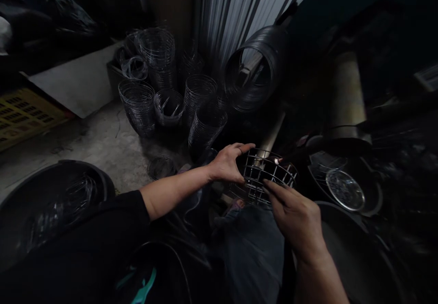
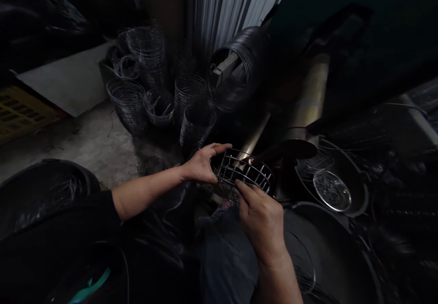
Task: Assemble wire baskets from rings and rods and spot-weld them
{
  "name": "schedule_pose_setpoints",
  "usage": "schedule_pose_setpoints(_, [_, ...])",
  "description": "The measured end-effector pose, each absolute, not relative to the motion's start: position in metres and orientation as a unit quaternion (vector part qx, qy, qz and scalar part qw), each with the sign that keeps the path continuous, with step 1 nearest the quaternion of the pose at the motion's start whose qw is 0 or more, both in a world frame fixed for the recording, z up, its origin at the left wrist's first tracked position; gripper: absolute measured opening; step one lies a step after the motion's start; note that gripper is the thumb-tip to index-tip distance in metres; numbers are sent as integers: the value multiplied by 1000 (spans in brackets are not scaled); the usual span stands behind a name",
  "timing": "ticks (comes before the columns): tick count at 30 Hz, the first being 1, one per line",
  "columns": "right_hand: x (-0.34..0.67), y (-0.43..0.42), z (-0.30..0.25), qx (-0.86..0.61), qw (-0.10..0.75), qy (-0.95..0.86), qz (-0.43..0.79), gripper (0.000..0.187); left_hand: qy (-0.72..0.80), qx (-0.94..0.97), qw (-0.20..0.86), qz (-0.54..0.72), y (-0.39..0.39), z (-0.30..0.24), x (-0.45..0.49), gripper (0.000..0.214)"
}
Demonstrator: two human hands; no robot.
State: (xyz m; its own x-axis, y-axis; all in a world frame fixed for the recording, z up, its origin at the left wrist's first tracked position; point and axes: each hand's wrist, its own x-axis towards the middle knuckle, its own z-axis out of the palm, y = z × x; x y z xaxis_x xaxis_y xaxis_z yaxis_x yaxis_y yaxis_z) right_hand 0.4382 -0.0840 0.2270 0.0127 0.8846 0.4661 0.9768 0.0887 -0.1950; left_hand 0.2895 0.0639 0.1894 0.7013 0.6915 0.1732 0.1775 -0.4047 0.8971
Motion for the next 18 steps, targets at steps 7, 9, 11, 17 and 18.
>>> schedule_pose_setpoints(7, [444,-80,227,-691,262,-671,-53,29,260,771,511,276,71,185,296,102])
schedule_pose_setpoints(9, [445,-79,226,-693,263,-670,-48,28,254,768,519,276,73,185,297,101])
schedule_pose_setpoints(11, [448,-74,225,-697,261,-665,-52,29,261,770,513,276,77,187,300,99])
schedule_pose_setpoints(17, [459,-57,222,-714,290,-635,-47,29,288,763,510,274,90,187,311,102])
schedule_pose_setpoints(18, [459,-58,223,-716,305,-627,-34,29,287,760,515,274,90,186,312,104])
